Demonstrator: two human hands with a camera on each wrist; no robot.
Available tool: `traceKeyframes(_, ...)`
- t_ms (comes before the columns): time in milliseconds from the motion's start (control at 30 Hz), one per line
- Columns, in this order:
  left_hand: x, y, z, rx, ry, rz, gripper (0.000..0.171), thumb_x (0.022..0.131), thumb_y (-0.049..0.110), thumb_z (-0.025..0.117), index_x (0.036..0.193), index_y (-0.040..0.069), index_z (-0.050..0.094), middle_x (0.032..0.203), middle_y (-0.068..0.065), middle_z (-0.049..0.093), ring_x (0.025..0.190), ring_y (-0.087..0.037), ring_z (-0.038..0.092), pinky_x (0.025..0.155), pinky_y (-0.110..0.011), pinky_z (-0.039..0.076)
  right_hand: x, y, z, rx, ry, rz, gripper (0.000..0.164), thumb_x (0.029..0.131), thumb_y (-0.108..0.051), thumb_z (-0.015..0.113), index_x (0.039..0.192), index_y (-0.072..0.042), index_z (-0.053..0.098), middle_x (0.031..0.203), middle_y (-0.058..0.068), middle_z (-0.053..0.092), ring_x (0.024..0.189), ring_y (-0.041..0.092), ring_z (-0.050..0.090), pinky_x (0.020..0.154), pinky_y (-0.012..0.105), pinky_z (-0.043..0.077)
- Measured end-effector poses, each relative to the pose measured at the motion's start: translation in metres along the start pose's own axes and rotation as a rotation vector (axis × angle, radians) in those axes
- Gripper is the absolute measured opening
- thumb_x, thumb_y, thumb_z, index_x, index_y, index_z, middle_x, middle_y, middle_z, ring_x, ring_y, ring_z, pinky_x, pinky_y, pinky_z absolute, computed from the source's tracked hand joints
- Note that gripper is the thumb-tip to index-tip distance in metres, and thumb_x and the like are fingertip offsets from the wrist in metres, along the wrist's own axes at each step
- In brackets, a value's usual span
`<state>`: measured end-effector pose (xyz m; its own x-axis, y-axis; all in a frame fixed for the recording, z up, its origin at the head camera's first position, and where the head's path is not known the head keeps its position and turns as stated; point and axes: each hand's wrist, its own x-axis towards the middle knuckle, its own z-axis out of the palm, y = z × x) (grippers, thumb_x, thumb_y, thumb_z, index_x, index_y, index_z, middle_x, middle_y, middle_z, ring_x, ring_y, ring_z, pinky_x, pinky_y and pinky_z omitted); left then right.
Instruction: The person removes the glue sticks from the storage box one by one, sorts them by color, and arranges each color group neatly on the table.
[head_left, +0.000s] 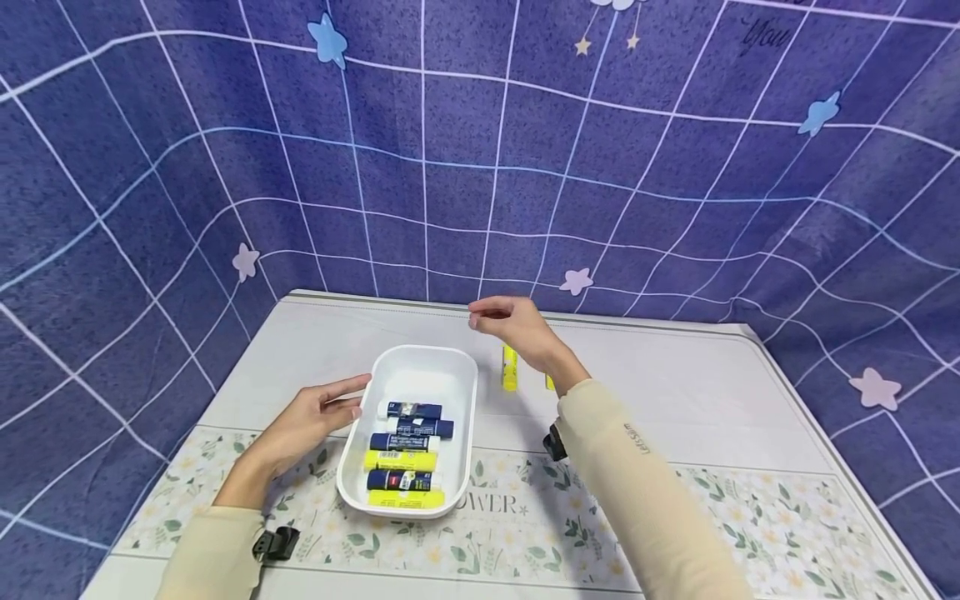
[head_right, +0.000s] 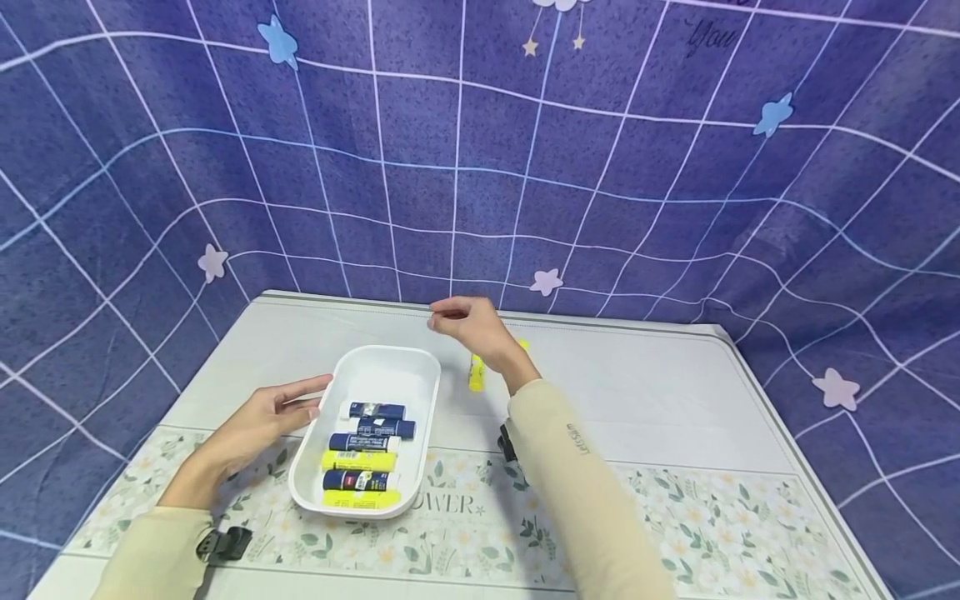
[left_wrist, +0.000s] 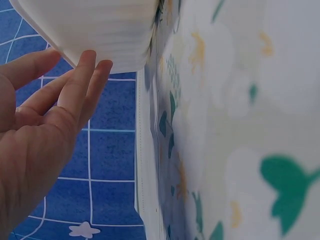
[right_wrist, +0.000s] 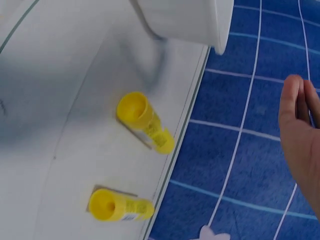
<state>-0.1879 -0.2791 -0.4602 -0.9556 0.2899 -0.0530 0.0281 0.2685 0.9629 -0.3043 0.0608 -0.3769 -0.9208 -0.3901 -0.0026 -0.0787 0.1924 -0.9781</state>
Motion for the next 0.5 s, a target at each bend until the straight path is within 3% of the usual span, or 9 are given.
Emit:
traceKeyframes(267, 0.0, 0.001, 0.0, 0.016, 0.008, -0.008, 0.058, 0.105, 0.014, 0.06, 0.158, 0.006, 0.041, 0.16, -0.025, 0.043, 0.136, -0.044, 0.057, 0.101, -0.029, 0.059, 0.003, -0.004, 0.02, -0.107, -0.17, -0.052, 0.035, 0.094, -0.007, 0.074, 0.129, -0.006, 0.071, 0.121, 0.011, 0.073, 0.104, 0.015, 0.068, 0.097, 0.028, 0.06)
traceKeyframes(500, 0.001, 0.001, 0.001, 0.012, 0.009, -0.015, 0.057, 0.105, 0.011, 0.06, 0.158, 0.005, 0.04, 0.161, -0.026, 0.042, 0.136, -0.044, 0.057, 0.101, -0.028, 0.059, 0.007, 0.004, 0.037, -0.184, -0.316, -0.054, 0.039, 0.094, -0.006, 0.074, 0.132, -0.004, 0.068, 0.13, 0.025, 0.067, 0.103, 0.015, 0.069, 0.093, 0.028, 0.061)
